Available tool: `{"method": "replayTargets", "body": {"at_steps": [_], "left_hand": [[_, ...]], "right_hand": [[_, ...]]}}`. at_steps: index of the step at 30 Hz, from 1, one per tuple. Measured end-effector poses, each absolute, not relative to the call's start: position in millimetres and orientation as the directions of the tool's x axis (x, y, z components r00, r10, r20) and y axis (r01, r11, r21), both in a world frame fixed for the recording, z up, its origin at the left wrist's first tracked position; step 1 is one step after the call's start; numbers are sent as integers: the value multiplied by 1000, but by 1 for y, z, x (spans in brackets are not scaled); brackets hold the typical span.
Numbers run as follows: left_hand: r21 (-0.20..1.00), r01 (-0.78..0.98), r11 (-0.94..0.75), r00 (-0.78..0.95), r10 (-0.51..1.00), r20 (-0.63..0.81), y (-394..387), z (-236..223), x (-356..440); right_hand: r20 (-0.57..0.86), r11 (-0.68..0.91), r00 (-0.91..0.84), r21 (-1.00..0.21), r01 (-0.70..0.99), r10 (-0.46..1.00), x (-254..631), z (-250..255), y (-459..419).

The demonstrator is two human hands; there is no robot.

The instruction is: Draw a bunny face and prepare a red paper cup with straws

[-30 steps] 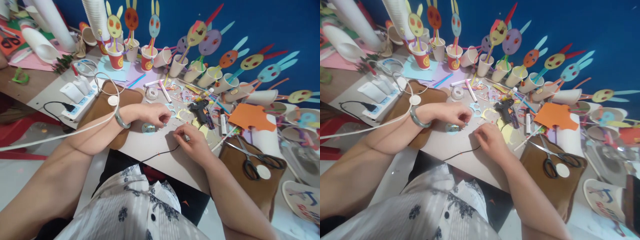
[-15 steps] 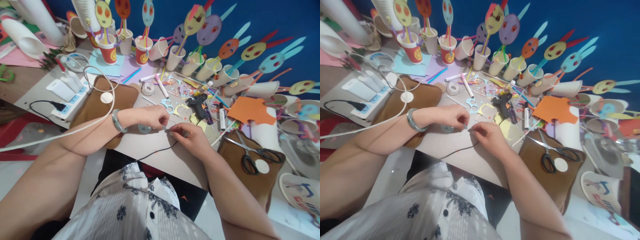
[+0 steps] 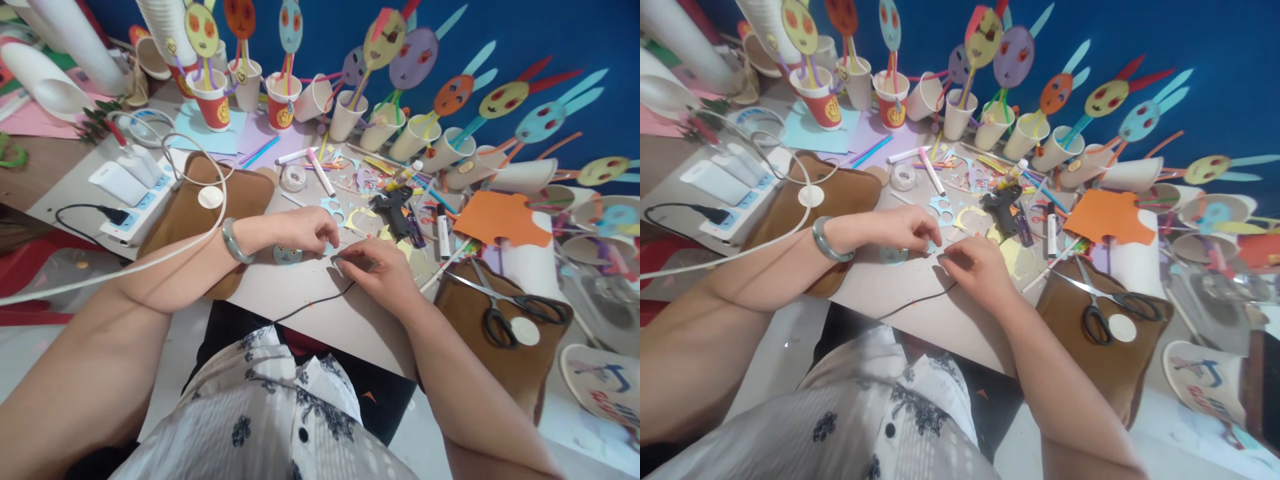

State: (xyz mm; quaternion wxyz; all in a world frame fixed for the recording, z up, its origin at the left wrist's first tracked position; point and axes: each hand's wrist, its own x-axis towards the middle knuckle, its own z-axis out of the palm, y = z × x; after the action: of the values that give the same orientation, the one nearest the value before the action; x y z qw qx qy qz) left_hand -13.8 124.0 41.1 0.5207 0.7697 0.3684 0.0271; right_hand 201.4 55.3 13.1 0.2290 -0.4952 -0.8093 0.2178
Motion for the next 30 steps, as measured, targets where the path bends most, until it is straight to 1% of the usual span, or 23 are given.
{"method": "replayTargets", "body": {"at_steps": [2, 4, 8, 15, 16, 18, 20, 22, 27, 30], "left_hand": [[863, 499, -83, 729, 579, -366, 123, 40, -13], [895, 445, -23, 746, 562, -356, 120, 40, -13], [923, 384, 13, 779, 532, -332, 117, 42, -14], [904, 427, -8, 767, 533, -357, 117, 41, -12], [899, 436, -41, 772, 530, -351, 118, 40, -12], [867, 467, -173, 777, 548, -309, 119, 38, -12], [796, 511, -325, 771, 583, -257, 119, 38, -13], [720, 558, -413, 760, 603, -243, 118, 39, -12], [570, 653, -498, 716, 650, -252, 113, 42, -9], [526, 690, -497, 688, 677, -263, 112, 42, -7]], "right_hand": [[187, 414, -381, -584, 698, 905, 200, 16, 54], [192, 405, -367, -596, 694, 910, 199, 17, 53], [210, 409, -360, -615, 674, 909, 196, 13, 52], [264, 465, -389, -614, 637, 882, 193, 7, 53], [259, 465, -394, -610, 641, 882, 193, 7, 53], [232, 469, -419, -593, 655, 878, 196, 7, 55], [204, 482, -449, -542, 688, 870, 201, 8, 56], [193, 498, -464, -458, 737, 865, 206, 9, 57], [160, 522, -497, -252, 815, 853, 208, 9, 55], [126, 522, -507, -192, 831, 853, 203, 6, 54]]}}
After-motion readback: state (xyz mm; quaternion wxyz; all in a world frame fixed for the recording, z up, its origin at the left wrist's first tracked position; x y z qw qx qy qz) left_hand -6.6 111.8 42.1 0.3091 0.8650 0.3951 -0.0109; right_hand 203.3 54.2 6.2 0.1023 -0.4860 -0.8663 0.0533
